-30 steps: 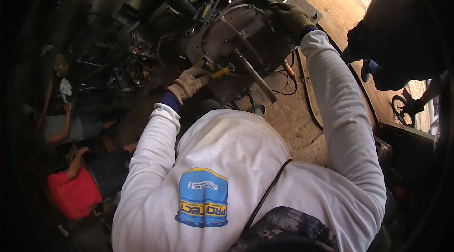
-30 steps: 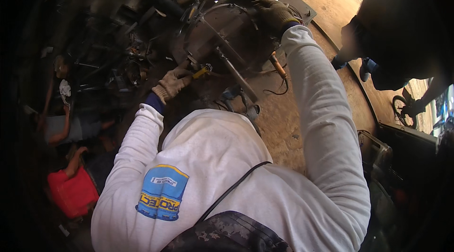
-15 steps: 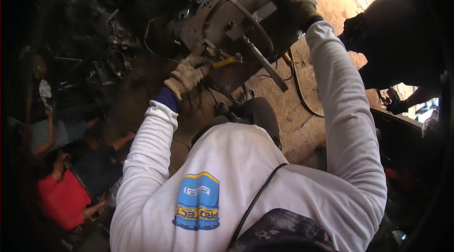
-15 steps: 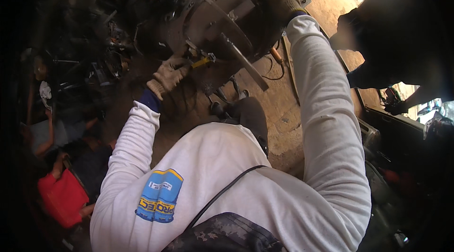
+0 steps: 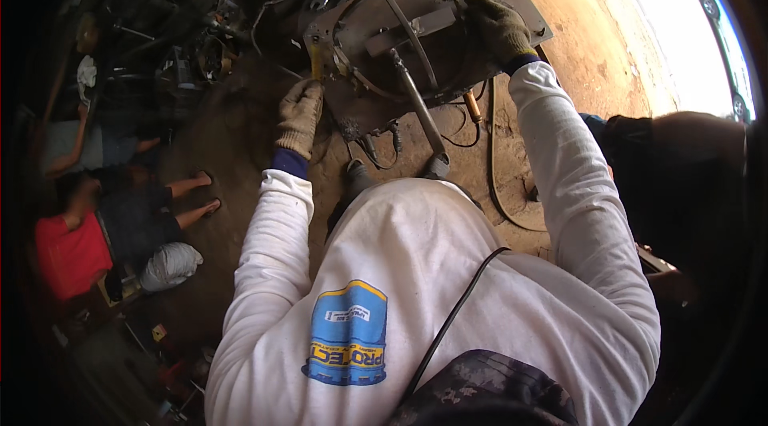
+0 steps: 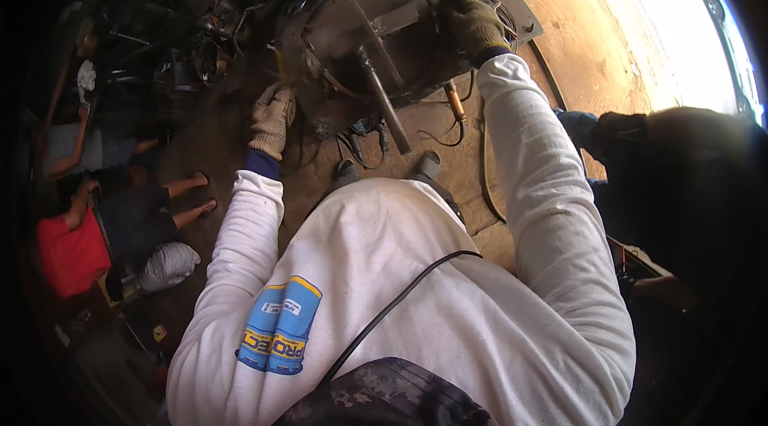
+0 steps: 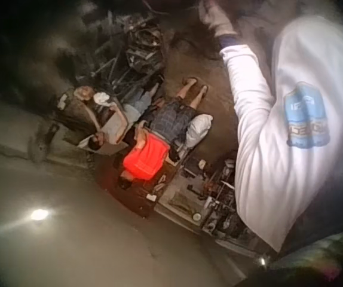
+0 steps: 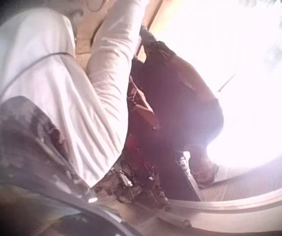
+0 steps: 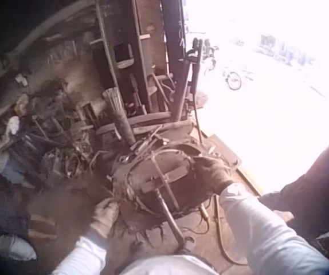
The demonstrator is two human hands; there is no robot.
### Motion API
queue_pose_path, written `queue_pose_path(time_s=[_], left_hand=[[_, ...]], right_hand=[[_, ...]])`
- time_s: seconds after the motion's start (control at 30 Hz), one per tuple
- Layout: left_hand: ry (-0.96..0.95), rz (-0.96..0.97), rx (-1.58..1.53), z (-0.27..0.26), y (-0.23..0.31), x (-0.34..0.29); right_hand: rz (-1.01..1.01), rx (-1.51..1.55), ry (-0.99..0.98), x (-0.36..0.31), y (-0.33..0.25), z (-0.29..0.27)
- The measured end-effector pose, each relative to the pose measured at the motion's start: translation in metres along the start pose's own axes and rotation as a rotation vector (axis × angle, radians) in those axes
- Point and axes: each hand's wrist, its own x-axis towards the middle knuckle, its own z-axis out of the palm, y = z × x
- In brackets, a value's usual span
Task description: The person grinds a small metal piece, uses a tape measure to check dimensions on a large circular frame, and then works with an assistant to position a metal rod and strike it with a hammer.
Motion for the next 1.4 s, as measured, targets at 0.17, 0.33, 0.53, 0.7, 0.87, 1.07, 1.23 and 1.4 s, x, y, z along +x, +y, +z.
queue_pose_path(time_s=[0.17, 0.33, 0.53, 0.7, 0.87, 1.07, 1.23, 1.4], left_hand=[[0.3, 0.017, -0.113, 0.03, 0.001, -0.041], [0.352, -0.108, -0.17, 0.022, -0.015, -0.067], [0.361, -0.123, -0.155, 0.028, -0.018, -0.072], [0.383, -0.064, -0.143, 0.037, -0.009, -0.064], [0.355, -0.074, -0.098, 0.031, 0.001, -0.052], [0.386, -0.097, -0.047, 0.032, 0.016, -0.037], [0.378, -0.072, -0.071, 0.036, 0.02, -0.027], [0.358, -0.102, -0.019, 0.028, 0.014, -0.029]], right_hand=[[0.015, -0.107, 0.006, -0.002, -0.003, -0.004], [-0.003, -0.095, 0.004, -0.003, -0.002, 0.0], [0.012, -0.093, -0.022, 0.0, 0.002, 0.0], [-0.01, -0.075, 0.021, -0.002, 0.007, 0.004], [-0.023, -0.098, 0.028, -0.003, 0.001, 0.003], [0.002, -0.129, 0.021, -0.005, -0.011, -0.001], [-0.012, -0.126, 0.036, -0.006, -0.009, 0.0], [0.02, -0.15, 0.013, -0.006, -0.016, -0.001]])
